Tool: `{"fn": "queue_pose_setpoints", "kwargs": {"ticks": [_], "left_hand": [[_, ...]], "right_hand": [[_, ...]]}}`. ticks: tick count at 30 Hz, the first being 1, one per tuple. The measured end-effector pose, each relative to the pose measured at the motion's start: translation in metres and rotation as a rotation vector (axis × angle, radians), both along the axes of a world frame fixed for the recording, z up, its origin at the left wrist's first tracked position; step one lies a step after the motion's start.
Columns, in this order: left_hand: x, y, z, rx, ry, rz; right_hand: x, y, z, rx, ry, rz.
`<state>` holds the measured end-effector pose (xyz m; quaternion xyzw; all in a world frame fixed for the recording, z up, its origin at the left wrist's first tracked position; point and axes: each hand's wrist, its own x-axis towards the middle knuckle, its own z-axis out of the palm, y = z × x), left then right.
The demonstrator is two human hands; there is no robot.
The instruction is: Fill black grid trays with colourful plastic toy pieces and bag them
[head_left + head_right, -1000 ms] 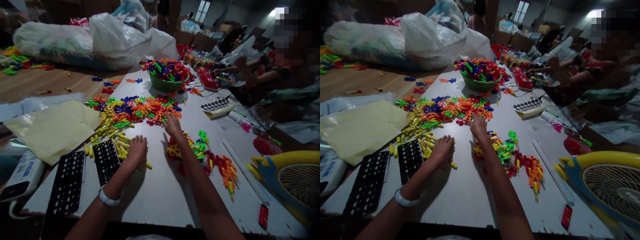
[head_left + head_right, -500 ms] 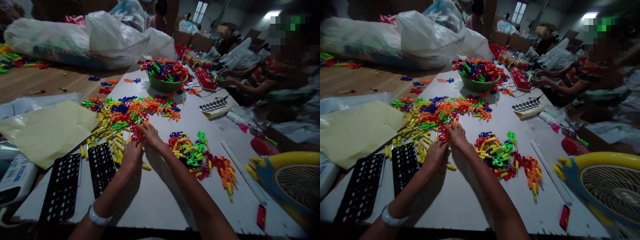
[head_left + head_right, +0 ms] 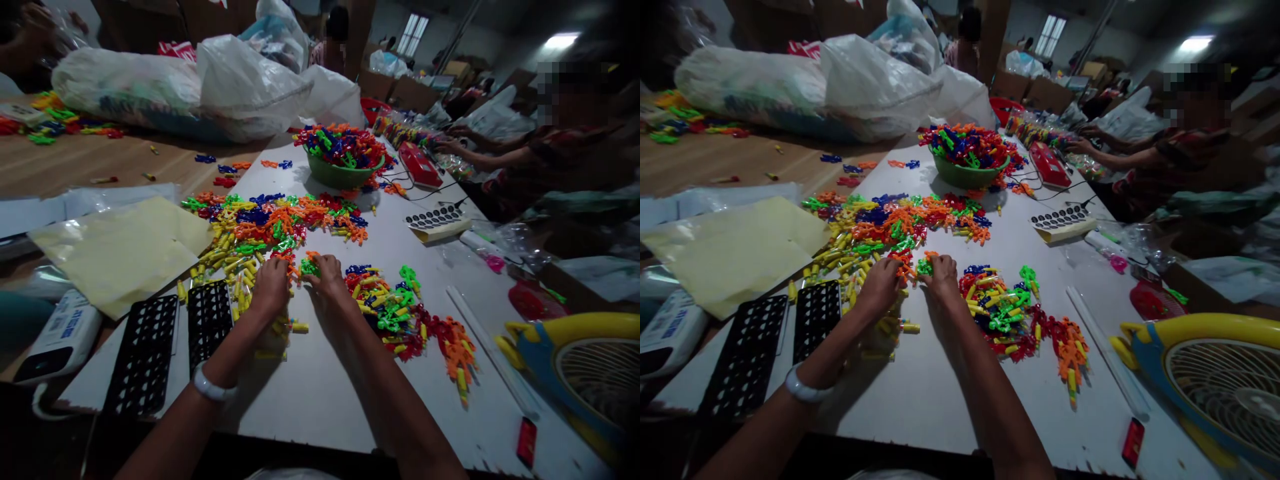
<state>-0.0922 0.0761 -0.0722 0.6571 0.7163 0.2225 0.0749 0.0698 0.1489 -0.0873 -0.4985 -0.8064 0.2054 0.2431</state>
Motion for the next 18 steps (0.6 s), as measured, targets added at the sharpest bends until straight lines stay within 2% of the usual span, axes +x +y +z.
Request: {"fn": "queue_pose_setpoints", "kwargs": {"ticks": [2, 5, 9, 11, 13, 15, 18], "left_hand": [[0.003, 0.013, -0.003, 0.029, -0.04, -0.045], [0.01, 0.024, -0.008, 0.043, -0.044, -0.158], [0.015, 0.029, -0.009, 0.007, -0.011, -0.231], [0.01, 0.029, -0.005, 0.01, -0.012, -0.232], [0.001, 0.029, 0.0, 0.031, -0.044, -0.201], [-0.009, 0.027, 0.006, 0.079, -0.167, -0.095], [-0.022, 0.016, 0.016, 0.139, -0.473, 0.142]], "right_hand": [[-0.002, -0.002, -0.001, 0.013, -0.008, 0.033], [-0.001, -0.002, -0.001, 0.002, 0.108, 0.092], [0.007, -0.001, 0.004, -0.272, 0.403, 0.223], [0.012, 0.003, 0.01, -0.309, 0.492, 0.158], [0.017, 0.006, 0.016, -0.217, 0.431, 0.025], [0.018, 0.007, 0.021, -0.145, 0.2, -0.062], [0.012, -0.003, 0.02, -0.137, -0.104, -0.06]]}}
